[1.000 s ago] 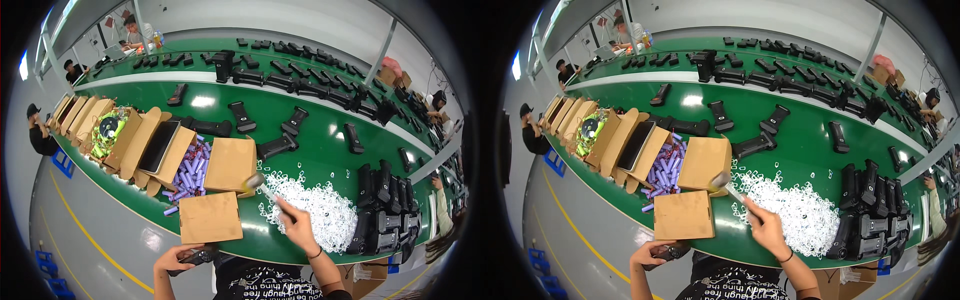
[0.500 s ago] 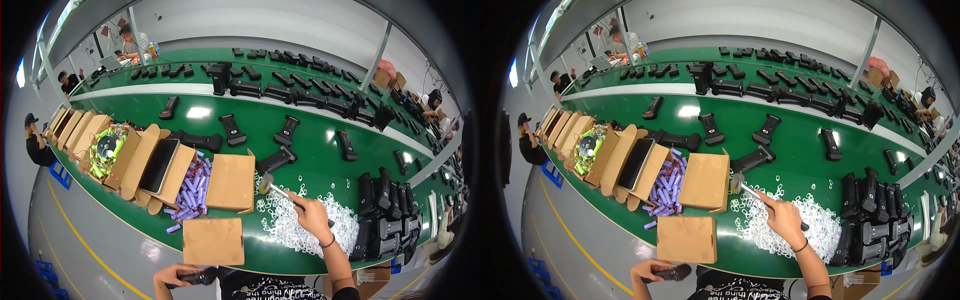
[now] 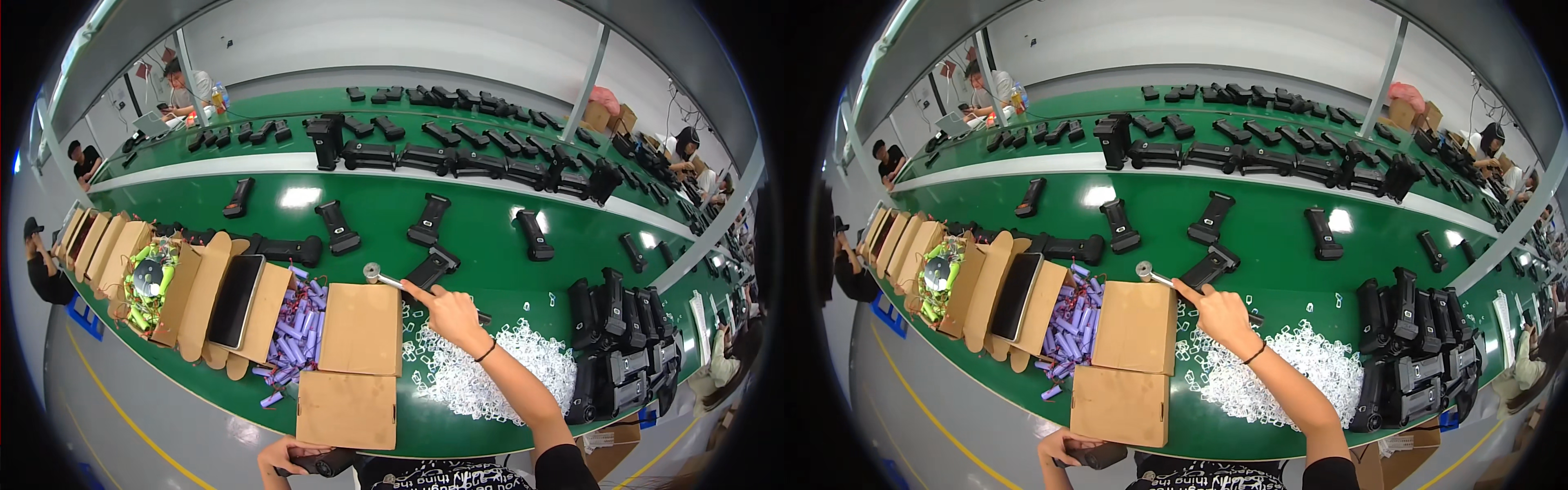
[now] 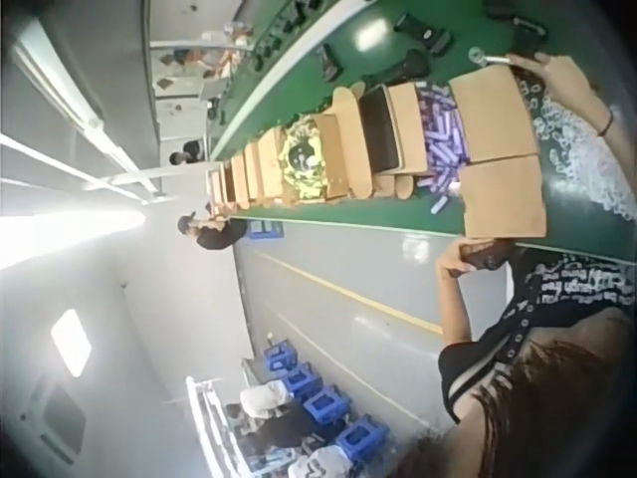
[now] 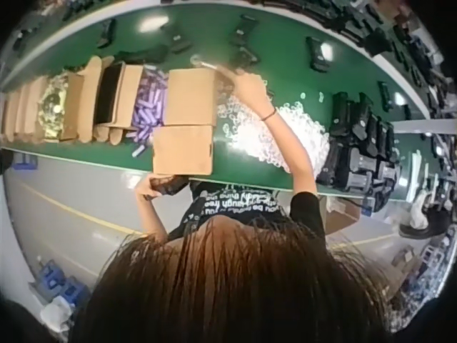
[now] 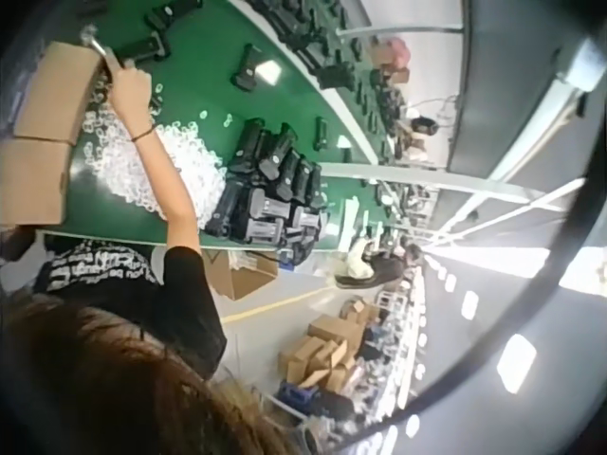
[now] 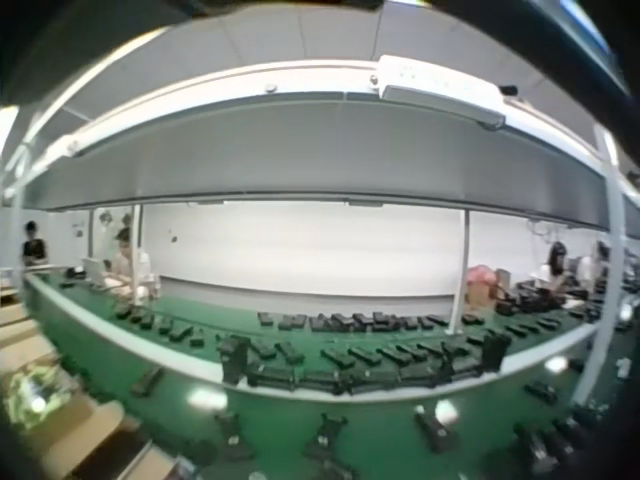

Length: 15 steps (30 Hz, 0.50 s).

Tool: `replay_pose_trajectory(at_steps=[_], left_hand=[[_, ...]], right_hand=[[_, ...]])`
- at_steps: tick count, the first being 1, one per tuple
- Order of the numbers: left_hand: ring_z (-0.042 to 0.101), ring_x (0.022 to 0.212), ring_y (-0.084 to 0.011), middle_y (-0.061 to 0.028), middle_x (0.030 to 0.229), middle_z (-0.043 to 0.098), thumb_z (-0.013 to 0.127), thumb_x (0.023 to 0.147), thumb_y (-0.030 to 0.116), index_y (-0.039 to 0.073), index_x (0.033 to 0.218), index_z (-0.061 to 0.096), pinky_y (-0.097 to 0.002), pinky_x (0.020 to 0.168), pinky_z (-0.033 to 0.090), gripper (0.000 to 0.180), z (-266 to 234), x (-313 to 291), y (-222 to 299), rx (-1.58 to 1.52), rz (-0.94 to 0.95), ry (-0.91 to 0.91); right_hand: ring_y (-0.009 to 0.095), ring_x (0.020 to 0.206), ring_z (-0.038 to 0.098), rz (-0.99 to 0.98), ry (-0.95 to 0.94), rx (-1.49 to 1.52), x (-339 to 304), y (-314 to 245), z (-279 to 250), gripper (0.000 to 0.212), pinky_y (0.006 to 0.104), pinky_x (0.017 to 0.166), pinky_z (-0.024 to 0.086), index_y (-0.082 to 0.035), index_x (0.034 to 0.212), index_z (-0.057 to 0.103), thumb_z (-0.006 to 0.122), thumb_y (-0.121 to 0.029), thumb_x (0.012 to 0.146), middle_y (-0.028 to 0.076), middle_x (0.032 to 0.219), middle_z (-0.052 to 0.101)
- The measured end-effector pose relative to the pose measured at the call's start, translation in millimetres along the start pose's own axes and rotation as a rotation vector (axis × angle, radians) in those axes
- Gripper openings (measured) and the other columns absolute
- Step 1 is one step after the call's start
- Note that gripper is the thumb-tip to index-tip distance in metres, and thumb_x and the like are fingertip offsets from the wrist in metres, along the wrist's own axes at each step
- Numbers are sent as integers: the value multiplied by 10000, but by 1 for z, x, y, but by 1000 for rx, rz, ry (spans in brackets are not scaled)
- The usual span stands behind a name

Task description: Assemble small white washers onto black plastic frames using a hammer at a factory assembly line station.

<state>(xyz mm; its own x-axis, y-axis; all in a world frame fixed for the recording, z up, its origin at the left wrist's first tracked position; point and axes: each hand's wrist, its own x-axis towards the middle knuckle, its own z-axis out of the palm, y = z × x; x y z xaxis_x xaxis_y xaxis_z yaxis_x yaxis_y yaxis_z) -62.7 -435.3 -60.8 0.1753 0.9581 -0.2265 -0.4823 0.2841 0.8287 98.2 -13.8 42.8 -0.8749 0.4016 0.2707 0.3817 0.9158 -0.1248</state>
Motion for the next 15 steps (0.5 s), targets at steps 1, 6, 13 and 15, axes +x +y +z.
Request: replay_pose_trajectory(at_steps=[1, 6, 13, 15], left_hand=[[438, 1293, -255, -242, 1370, 458, 777, 642, -91, -147, 1300, 436, -377, 1103, 311, 744, 0, 1, 2, -4, 19, -12], [438, 1290, -264, -239, 1356, 471, 768, 674, -83, -152, 1307, 420, -395, 1114, 294, 725, 0, 2, 4, -72, 67, -53], [455, 1274, -322, -257, 1305, 513, 803, 682, 50, -146, 1285, 464, -412, 1073, 322, 719, -25, -31, -34, 142, -14, -91], [548, 1153, -363, -283, 1229, 559, 821, 682, 169, -148, 1223, 527, -428, 996, 400, 692, -26, -42, -43, 232, 144, -194]], right_hand=[[304, 540, 613, 1, -4, 6, -1, 1, 0, 831, 385, 500, 517, -280, 1397, 446, 607, 0, 631, 165, 832, 625], [302, 530, 609, 24, -36, 43, -6, -3, 0, 844, 380, 489, 514, -268, 1409, 427, 603, 10, 632, 172, 824, 620], [330, 550, 603, 94, 5, 181, -12, -7, -8, 752, 414, 482, 496, -297, 1373, 460, 585, 0, 694, 140, 792, 615], [339, 563, 606, 73, 122, 329, -25, -18, -8, 673, 429, 486, 490, -290, 1368, 457, 581, -30, 759, 146, 793, 618]])
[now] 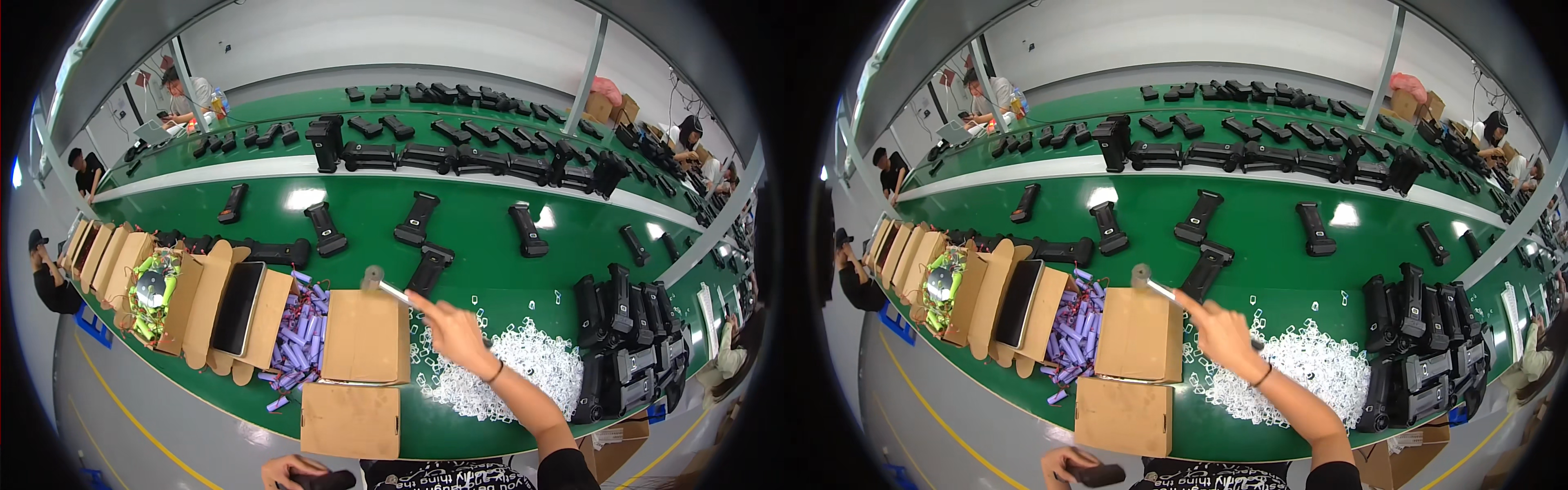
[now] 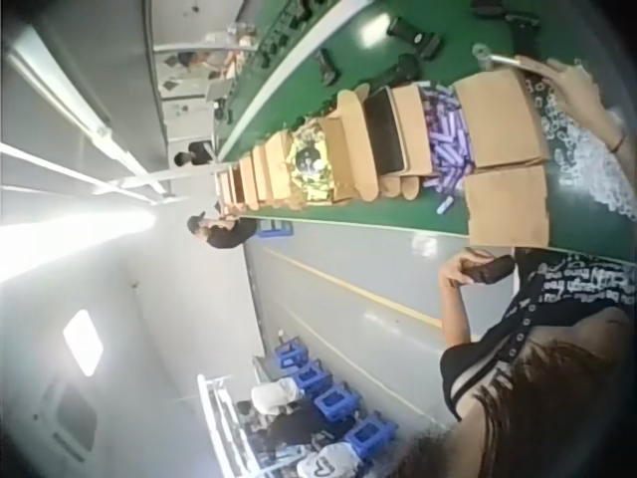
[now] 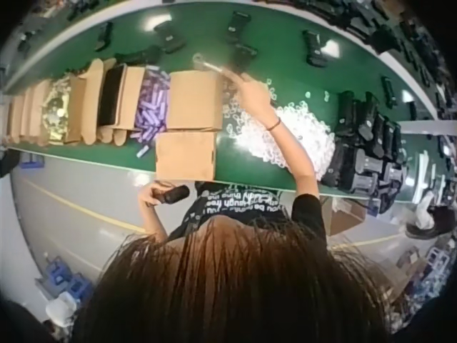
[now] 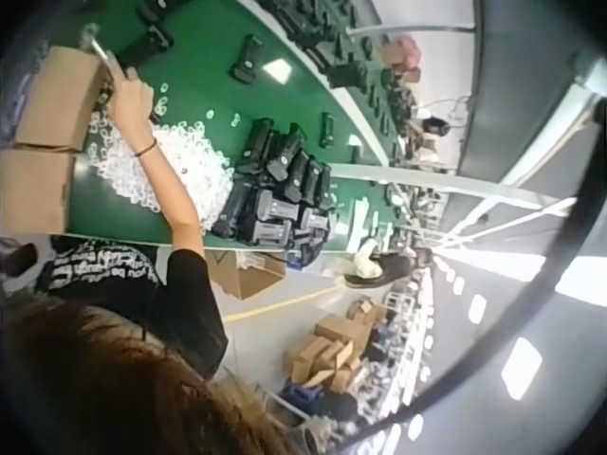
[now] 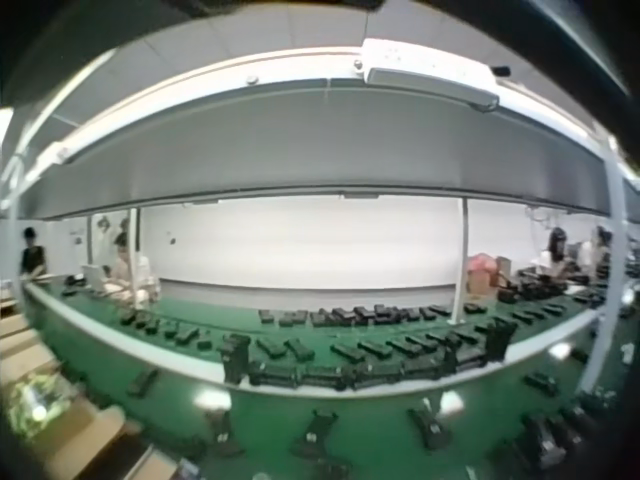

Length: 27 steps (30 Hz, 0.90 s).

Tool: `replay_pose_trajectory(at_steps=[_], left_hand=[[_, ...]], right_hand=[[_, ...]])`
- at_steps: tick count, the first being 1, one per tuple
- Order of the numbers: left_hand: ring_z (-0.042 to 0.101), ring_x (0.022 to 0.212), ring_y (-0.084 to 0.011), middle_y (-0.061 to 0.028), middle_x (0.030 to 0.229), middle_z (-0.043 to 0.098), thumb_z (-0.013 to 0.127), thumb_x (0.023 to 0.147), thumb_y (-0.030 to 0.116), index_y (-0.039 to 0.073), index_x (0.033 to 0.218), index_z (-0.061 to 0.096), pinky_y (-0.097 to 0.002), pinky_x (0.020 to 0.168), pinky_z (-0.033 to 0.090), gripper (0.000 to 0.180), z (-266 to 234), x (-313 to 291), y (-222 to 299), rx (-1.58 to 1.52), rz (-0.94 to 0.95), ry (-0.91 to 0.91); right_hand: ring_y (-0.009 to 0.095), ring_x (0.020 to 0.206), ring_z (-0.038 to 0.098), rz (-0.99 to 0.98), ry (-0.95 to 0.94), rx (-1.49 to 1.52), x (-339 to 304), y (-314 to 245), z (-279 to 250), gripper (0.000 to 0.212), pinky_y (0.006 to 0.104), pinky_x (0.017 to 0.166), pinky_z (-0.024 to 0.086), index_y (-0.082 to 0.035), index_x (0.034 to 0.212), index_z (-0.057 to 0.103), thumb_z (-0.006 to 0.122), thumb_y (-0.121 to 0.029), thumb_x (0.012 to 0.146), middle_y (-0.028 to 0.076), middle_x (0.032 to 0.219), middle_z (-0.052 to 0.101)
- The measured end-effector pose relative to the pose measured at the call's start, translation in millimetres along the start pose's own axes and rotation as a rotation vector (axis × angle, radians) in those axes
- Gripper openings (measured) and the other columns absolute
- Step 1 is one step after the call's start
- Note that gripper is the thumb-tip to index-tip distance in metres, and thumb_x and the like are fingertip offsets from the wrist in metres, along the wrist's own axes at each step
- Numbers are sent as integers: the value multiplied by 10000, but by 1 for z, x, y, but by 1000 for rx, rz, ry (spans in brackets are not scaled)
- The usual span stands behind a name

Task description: Assemble small white washers onto black plastic frames using a hammer at a factory assembly line station.

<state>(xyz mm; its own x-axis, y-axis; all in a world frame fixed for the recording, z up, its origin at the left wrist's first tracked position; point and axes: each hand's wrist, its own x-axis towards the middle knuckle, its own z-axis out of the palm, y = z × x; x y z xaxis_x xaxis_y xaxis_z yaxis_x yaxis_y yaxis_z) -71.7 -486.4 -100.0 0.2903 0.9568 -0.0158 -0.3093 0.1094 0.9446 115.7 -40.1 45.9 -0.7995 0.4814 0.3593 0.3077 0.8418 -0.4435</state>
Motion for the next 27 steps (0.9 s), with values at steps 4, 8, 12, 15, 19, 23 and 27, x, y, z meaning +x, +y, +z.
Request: replay_pose_trajectory(at_steps=[4, 8, 12, 15, 19, 23, 27], left_hand=[[626, 991, -290, -231, 1058, 652, 888, 572, 312, -59, 1122, 647, -437, 838, 494, 706, 38, 23, 11, -209, 227, 261], [664, 896, -369, -309, 999, 641, 830, 590, 75, -171, 1152, 557, -467, 796, 522, 672, 19, 25, 17, -434, 127, 431], [630, 985, -350, -266, 1049, 648, 883, 584, 308, -61, 1165, 618, -448, 876, 488, 737, 25, 22, 12, -340, 100, 536], [638, 972, -373, -266, 1043, 653, 878, 595, 290, -53, 1163, 624, -470, 898, 480, 710, 10, 19, -2, -323, 58, 534], [584, 1070, -252, -199, 1188, 603, 918, 516, 327, -128, 1193, 552, -385, 966, 437, 894, 17, 36, -7, -436, 93, 396], [559, 1110, -243, -196, 1247, 570, 920, 467, 446, -124, 1223, 546, -367, 1000, 400, 1018, 24, 40, -9, -502, -36, 259], [565, 1104, -224, -184, 1254, 570, 905, 464, 516, -107, 1236, 546, -354, 994, 402, 1055, 14, 10, -34, -464, -126, 217]], right_hand=[[335, 589, 623, 323, -383, 740, -29, -44, 13, 548, 416, 544, 516, -163, 1400, 358, 546, -112, 887, 180, 695, 612], [355, 628, 633, 490, -397, 1186, -30, -74, 36, 497, 423, 586, 531, -117, 1365, 410, 544, -146, 887, 187, 629, 591], [374, 684, 635, -92, -67, 70, 56, -68, 4, 328, 464, 586, 512, -108, 1186, 557, 574, -185, 867, 194, 781, 630], [368, 807, 638, -53, 121, -6, 177, -45, 82, 318, 448, 667, 530, -1, 1056, 546, 631, -231, 852, 197, 892, 637], [343, 1016, 602, 238, 13, -171, 283, -49, 214, 702, 465, 810, 474, -9, 1106, 538, 742, -534, 687, 172, 1029, 627], [340, 956, 637, 379, -54, -94, 321, -19, 262, 663, 397, 805, 533, 16, 1098, 537, 801, -324, 594, 185, 1034, 626], [354, 930, 654, 430, -30, 15, 327, -29, 203, 588, 423, 798, 537, 41, 1020, 544, 734, -369, 643, 220, 999, 649]])
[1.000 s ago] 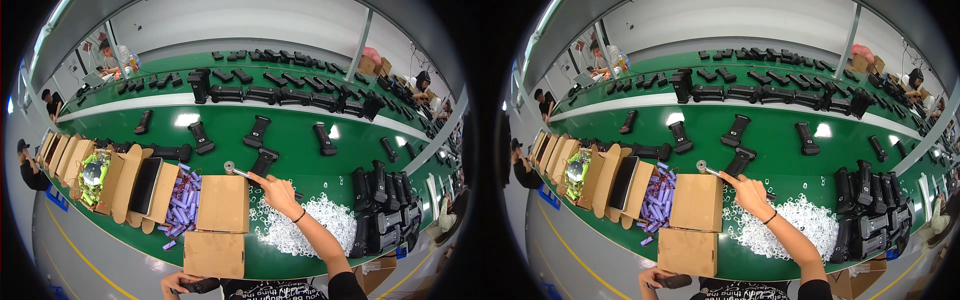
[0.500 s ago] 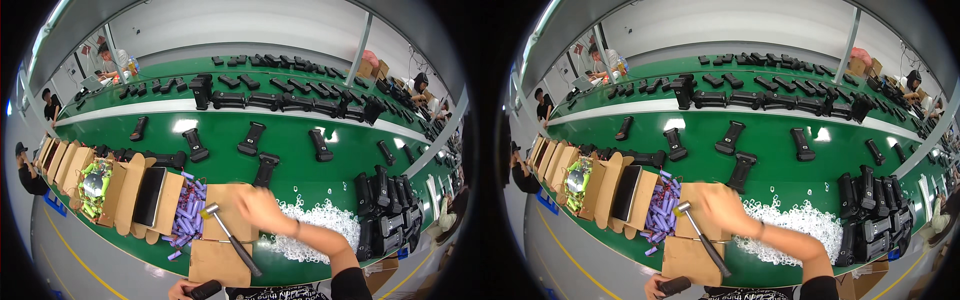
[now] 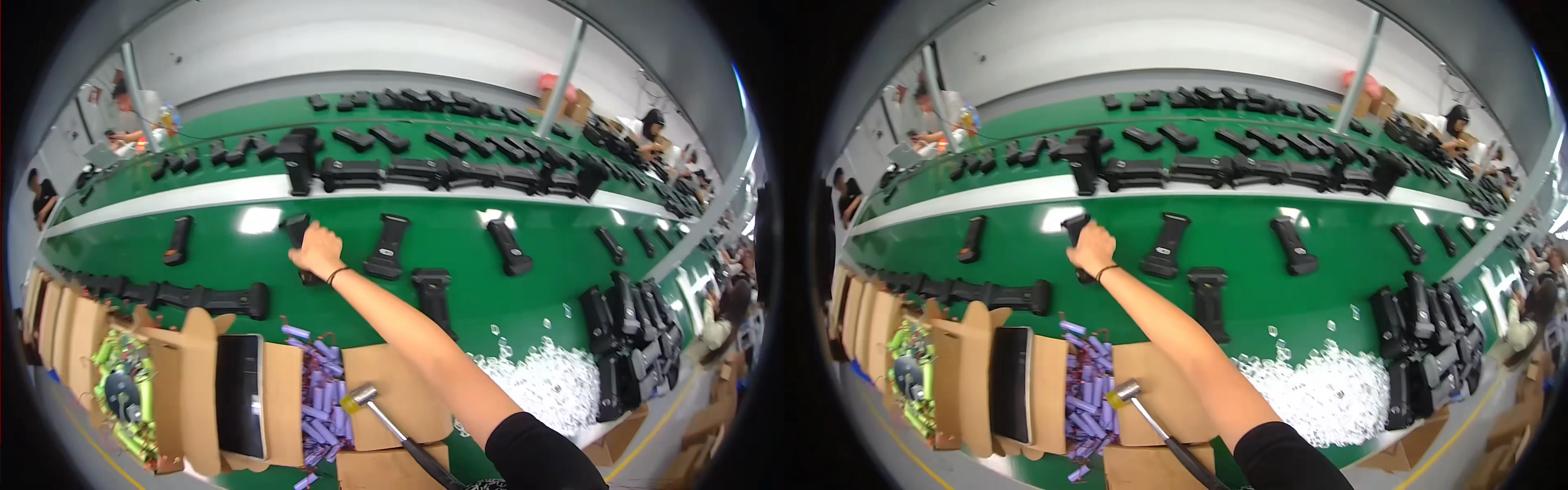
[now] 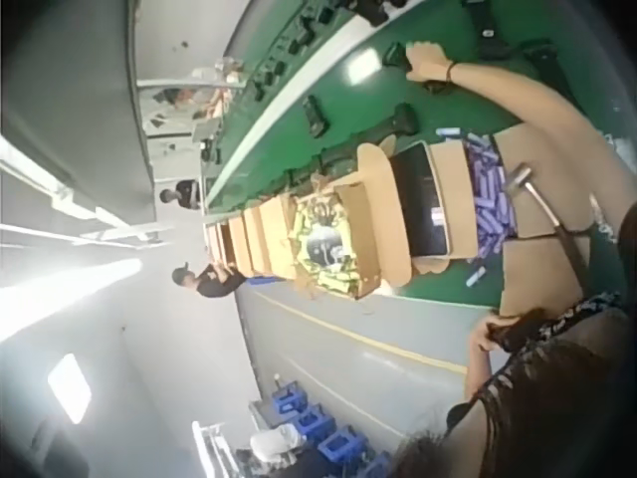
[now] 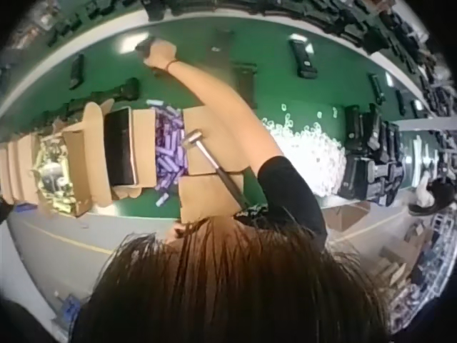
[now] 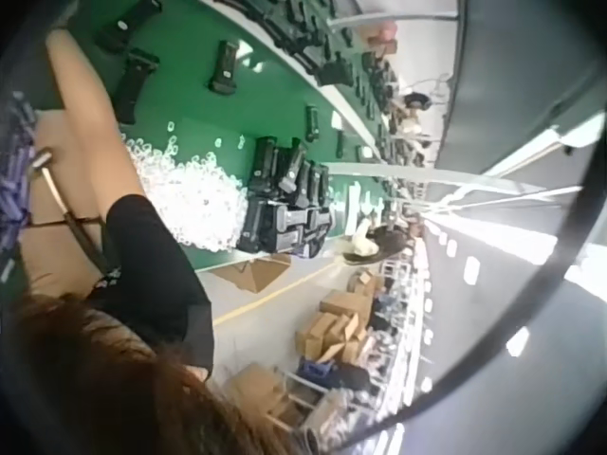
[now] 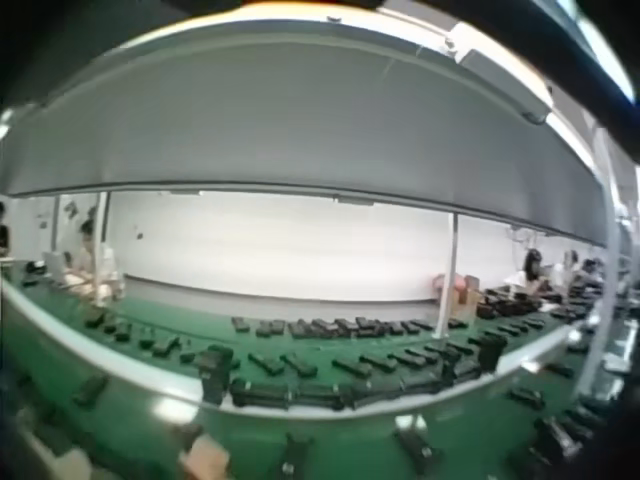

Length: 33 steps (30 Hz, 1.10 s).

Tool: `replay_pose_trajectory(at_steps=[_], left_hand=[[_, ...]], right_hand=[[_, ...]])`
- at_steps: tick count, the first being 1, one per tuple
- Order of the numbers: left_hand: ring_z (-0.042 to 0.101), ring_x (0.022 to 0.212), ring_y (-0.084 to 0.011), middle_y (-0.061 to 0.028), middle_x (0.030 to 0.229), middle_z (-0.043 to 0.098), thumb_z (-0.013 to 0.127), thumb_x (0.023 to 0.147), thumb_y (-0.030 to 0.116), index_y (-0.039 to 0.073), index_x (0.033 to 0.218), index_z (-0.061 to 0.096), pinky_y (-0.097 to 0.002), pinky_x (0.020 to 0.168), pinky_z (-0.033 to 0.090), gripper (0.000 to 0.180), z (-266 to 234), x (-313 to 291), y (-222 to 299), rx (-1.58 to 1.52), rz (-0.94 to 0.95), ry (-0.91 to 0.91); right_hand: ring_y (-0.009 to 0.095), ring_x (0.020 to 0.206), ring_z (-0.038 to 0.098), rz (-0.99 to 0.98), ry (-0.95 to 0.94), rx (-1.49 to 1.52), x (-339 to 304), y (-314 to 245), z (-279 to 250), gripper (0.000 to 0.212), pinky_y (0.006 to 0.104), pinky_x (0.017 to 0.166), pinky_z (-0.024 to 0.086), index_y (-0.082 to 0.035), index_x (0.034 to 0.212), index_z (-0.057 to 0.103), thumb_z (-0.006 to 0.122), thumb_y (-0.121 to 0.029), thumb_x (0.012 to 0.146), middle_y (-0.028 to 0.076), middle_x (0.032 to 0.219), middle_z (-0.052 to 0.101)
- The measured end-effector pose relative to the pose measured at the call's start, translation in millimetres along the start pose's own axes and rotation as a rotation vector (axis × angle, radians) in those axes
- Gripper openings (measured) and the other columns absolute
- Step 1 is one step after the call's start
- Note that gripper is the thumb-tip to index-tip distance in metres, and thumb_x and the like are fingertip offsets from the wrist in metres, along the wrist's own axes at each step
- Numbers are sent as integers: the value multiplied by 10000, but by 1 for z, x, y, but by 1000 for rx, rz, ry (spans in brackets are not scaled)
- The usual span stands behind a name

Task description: Assemble small white washers onto black plastic frames using a hammer at a factory assembly line station.

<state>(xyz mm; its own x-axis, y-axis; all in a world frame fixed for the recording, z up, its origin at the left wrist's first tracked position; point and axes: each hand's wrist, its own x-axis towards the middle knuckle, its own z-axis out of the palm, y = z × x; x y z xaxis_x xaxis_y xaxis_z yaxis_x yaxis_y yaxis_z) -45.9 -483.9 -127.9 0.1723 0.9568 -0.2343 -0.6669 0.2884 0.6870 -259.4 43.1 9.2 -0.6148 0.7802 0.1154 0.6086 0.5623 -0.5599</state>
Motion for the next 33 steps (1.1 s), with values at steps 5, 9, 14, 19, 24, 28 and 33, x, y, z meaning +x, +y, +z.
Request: replay_pose_trajectory(at_steps=[5, 9, 14, 19, 24, 28, 33], left_hand=[[569, 1095, -226, -182, 1242, 575, 895, 479, 489, -109, 1224, 551, -355, 988, 408, 1015, -20, 39, 39, -73, -143, -48], [573, 1087, -228, -181, 1230, 581, 885, 494, 462, -110, 1213, 557, -355, 982, 414, 976, -36, 64, 51, -89, -220, -38], [579, 1077, -230, -179, 1215, 588, 873, 512, 427, -112, 1198, 563, -356, 974, 422, 926, -45, 81, 59, -84, -289, -21], [584, 1066, -233, -177, 1201, 594, 861, 530, 393, -114, 1183, 570, -357, 966, 429, 877, -51, 103, 68, -64, -342, -38], [590, 1056, -235, -175, 1186, 601, 849, 549, 359, -115, 1169, 576, -357, 958, 437, 827, -57, 106, 74, -60, -363, -1], [594, 1047, -237, -174, 1174, 606, 839, 563, 332, -117, 1157, 582, -358, 951, 443, 788, -55, 121, 76, -41, -389, -26], [600, 1037, -239, -172, 1159, 613, 827, 582, 298, -119, 1143, 588, -358, 943, 450, 738, -53, 123, 77, -36, -403, 8]], right_hand=[[297, 927, 669, 347, 70, -220, 26, 104, -78, 683, 354, 806, 535, 39, 1096, 502, 756, -408, 647, 178, 1025, 658], [257, 948, 673, 515, 146, -363, 33, 123, -63, 777, 339, 799, 541, 15, 1171, 437, 806, -379, 612, 134, 1007, 662], [277, 950, 670, 459, 159, -164, 35, 113, -42, 789, 358, 796, 547, -16, 1148, 384, 846, -270, 562, 133, 969, 672], [295, 928, 670, 319, 32, -153, 33, 109, -84, 737, 367, 806, 543, -2, 1159, 414, 805, -217, 572, 161, 959, 674], [409, 783, 642, -95, 39, -186, -66, 115, -188, 615, 468, 703, 523, 2, 1087, 418, 723, -211, 598, 221, 798, 645], [399, 739, 643, -12, -42, -344, -192, 184, -286, 615, 487, 683, 506, -103, 1177, 415, 699, -236, 648, 192, 764, 647], [403, 758, 641, 243, -53, -492, -284, 275, -296, 610, 482, 673, 510, -84, 1144, 434, 707, -214, 615, 195, 765, 643]])
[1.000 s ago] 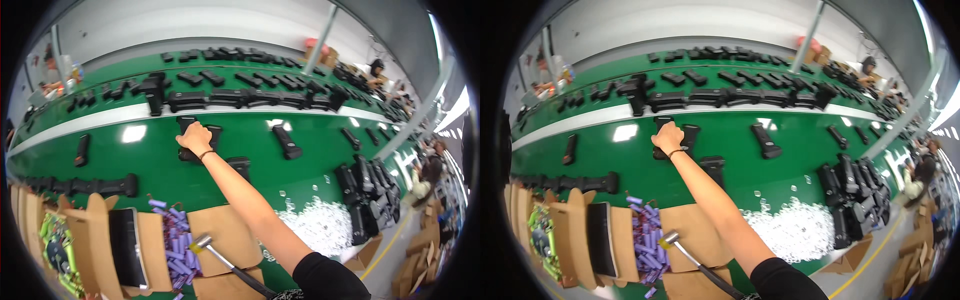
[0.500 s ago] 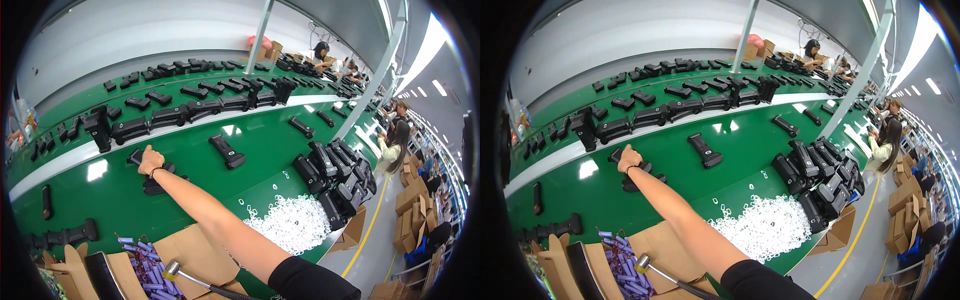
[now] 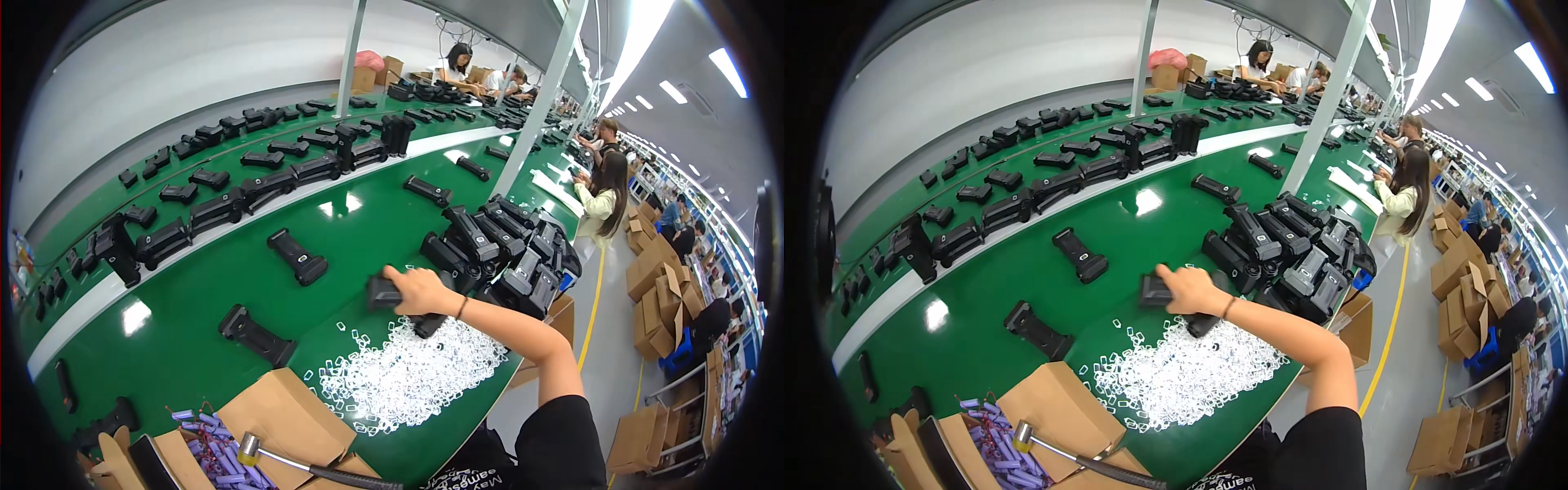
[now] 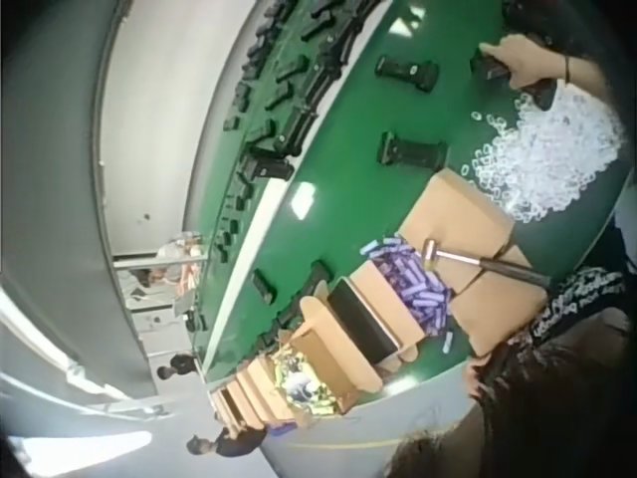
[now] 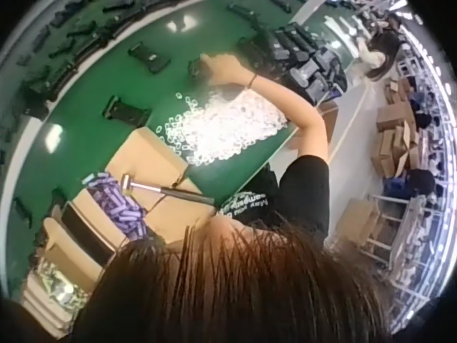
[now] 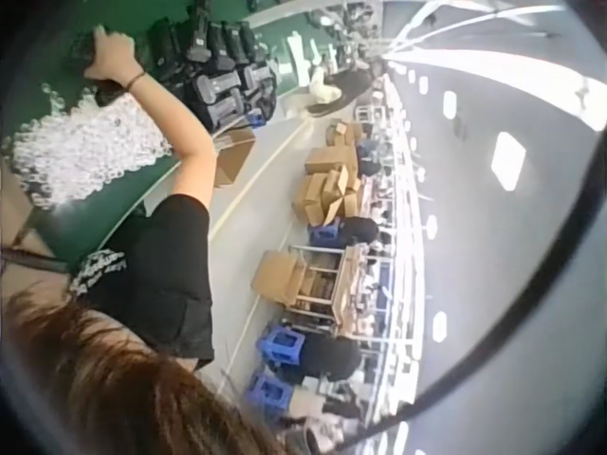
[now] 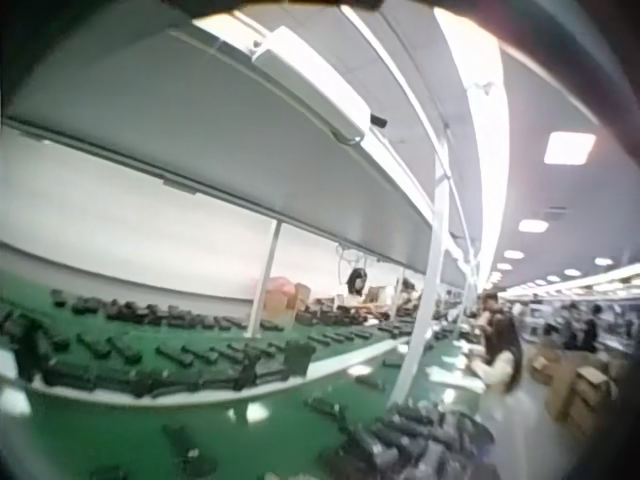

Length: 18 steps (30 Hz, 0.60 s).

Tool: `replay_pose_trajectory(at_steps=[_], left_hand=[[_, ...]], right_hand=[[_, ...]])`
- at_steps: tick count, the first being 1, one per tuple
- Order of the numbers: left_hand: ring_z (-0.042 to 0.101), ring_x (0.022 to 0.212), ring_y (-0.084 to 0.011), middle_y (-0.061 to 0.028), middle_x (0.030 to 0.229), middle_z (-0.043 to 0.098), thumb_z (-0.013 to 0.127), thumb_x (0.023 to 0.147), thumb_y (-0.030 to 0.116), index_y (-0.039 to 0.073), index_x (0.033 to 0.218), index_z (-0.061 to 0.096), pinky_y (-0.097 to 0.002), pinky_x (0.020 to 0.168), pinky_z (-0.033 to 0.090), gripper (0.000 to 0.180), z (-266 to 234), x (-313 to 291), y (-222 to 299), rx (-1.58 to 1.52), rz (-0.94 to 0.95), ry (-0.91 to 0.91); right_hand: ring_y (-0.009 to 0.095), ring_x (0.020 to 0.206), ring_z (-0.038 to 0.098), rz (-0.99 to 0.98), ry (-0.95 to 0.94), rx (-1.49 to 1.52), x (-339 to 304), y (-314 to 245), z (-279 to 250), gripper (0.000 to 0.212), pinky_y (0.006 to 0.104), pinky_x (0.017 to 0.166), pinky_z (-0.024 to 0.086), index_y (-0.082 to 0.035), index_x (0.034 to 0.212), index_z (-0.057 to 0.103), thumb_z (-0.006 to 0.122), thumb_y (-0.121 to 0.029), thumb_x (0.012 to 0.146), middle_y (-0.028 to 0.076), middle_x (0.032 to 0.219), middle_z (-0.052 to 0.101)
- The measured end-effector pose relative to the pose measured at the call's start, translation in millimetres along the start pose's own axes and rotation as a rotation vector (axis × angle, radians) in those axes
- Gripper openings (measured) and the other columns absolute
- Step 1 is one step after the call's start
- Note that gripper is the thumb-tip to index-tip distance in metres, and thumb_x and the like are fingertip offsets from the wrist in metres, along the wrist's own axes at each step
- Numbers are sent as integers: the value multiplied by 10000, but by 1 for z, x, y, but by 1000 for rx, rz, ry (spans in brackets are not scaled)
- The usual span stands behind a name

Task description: Assemble small white washers onto black plastic frames using a hammer at a factory assembly line station.

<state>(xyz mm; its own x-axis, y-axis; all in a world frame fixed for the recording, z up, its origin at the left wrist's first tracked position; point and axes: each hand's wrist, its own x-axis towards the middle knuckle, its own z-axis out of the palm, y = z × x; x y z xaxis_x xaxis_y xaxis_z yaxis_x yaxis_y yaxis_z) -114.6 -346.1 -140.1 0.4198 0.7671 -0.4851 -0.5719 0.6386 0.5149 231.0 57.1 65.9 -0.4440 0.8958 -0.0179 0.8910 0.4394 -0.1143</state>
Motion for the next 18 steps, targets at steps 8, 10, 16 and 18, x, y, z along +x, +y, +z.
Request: replay_pose_trajectory(at_steps=[8, 10, 16, 18], left_hand=[[608, 1020, -243, -169, 1136, 624, 807, 611, 243, -121, 1119, 599, -360, 931, 462, 659, 9, -16, -14, -54, 44, 107], [610, 1016, -244, -168, 1130, 627, 802, 618, 230, -122, 1113, 601, -360, 928, 465, 640, 12, -20, -16, -72, 64, 139], [617, 1003, -246, -166, 1112, 635, 788, 640, 189, -124, 1096, 609, -361, 918, 474, 581, 17, -42, -33, -143, 105, 258], [619, 999, -247, -165, 1106, 637, 783, 647, 175, -125, 1090, 612, -361, 915, 477, 561, 21, -48, -38, -174, 114, 286]], right_hand=[[434, 757, 647, 356, 88, -5, -42, 22, 12, 619, 498, 688, 525, 14, 1068, 405, 710, -411, 739, 253, 814, 644], [433, 734, 654, 450, 175, -33, -49, 35, 6, 665, 483, 649, 535, 43, 1055, 408, 687, -488, 768, 255, 784, 642], [341, 936, 614, 44, 290, 9, 17, -41, -11, 575, 421, 764, 519, -9, 1179, 521, 724, -357, 769, 177, 1038, 620], [348, 915, 632, -294, 323, 253, 55, -109, 14, 486, 436, 744, 528, -3, 1063, 554, 711, -370, 785, 183, 971, 632]])
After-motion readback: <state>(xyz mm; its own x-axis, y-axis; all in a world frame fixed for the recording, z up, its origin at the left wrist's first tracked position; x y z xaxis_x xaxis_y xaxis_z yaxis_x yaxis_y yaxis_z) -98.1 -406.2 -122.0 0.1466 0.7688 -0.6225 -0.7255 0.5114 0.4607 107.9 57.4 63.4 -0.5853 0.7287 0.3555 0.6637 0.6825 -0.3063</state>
